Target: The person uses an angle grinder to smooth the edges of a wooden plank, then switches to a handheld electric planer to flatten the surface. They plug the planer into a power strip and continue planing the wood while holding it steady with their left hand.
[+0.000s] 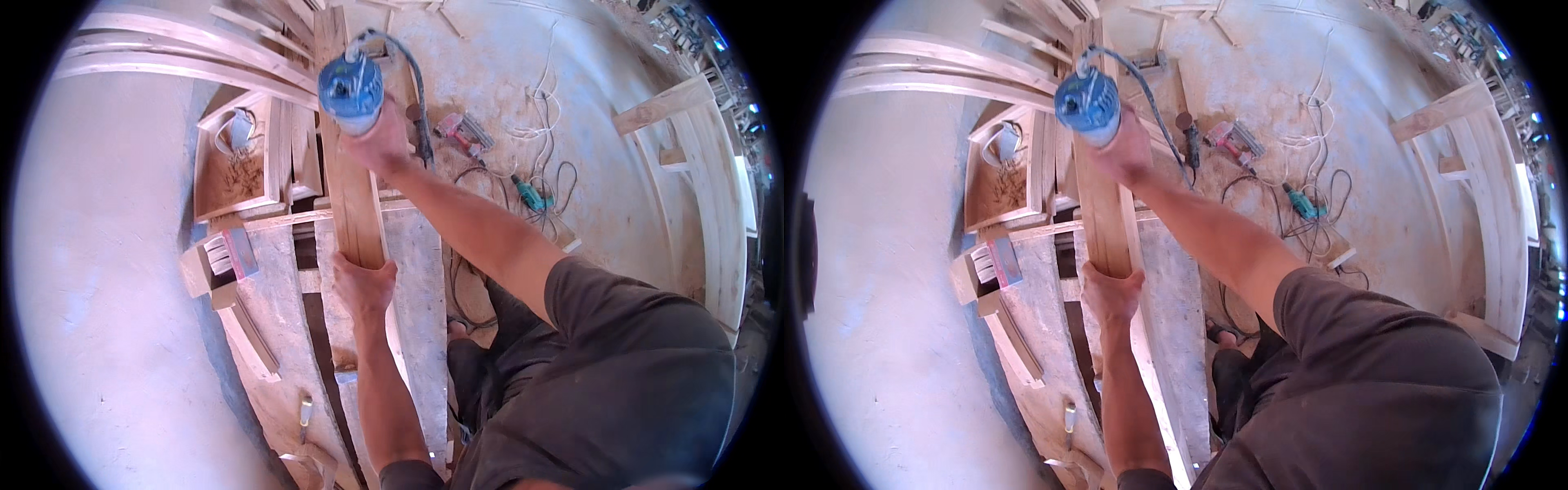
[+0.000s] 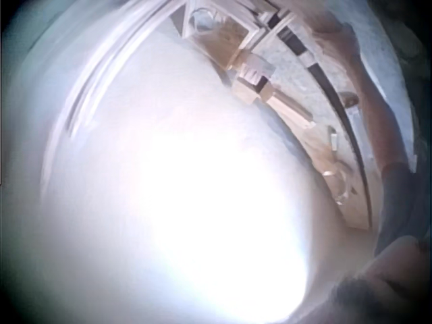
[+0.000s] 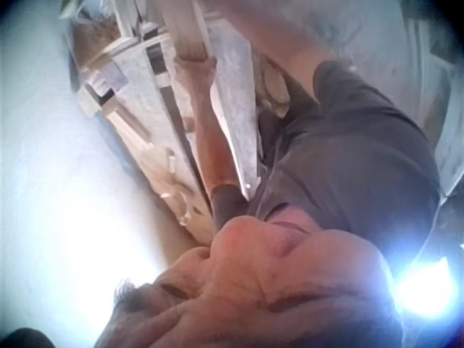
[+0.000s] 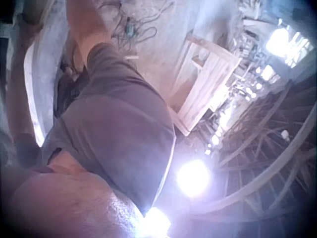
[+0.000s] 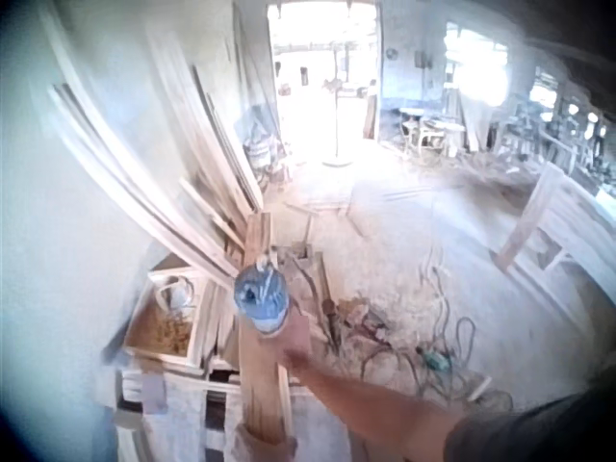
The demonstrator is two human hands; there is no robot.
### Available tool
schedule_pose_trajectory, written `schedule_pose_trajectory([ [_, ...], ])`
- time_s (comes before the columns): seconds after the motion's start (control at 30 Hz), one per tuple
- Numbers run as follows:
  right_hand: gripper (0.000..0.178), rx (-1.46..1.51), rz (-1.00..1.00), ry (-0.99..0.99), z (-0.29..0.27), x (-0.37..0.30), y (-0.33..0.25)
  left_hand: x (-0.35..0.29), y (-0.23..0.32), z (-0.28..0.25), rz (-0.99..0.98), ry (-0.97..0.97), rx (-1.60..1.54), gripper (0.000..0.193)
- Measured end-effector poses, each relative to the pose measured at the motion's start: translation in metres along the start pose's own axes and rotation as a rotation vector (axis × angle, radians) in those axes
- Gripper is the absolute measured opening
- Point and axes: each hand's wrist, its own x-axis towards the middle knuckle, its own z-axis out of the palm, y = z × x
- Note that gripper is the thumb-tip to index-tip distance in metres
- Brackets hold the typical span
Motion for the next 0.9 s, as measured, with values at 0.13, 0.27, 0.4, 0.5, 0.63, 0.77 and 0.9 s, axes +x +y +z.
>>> schedule_pose_trajectory([
  [0.13, 0.074, 0.005, 0.109, -0.062, -0.026, -0.058, -0.004, -0.024, -0.017, 0.009, 0.009, -0.016, -0.017, 0.075],
  [0.27, 0.052, 0.014, -0.034, -0.230, -0.080, -0.130, -0.015, -0.084, -0.046, 0.018, -0.015, -0.018, 0.015, 0.086],
  [0.4, 0.056, 0.057, -0.039, -0.364, -0.130, -0.199, -0.023, -0.149, -0.074, 0.021, 0.014, -0.021, 0.006, 0.088],
  [0.5, 0.056, 0.067, -0.057, -0.386, -0.141, -0.219, -0.014, -0.169, -0.086, 0.025, -0.004, -0.043, 0.014, 0.086],
  [0.63, 0.052, 0.359, 0.418, -0.465, -0.116, -0.193, 0.009, -0.167, -0.090, 0.030, 0.021, -0.008, 0.046, 0.085],
  [0.77, 0.051, 0.543, 0.587, -0.205, -0.070, -0.131, 0.034, -0.166, -0.092, 0.033, -0.021, -0.036, 0.046, 0.085],
  [0.9, 0.058, 0.122, 0.215, -0.026, -0.040, -0.056, 0.058, -0.168, -0.098, 0.036, -0.032, -0.050, -0.024, 0.090],
])
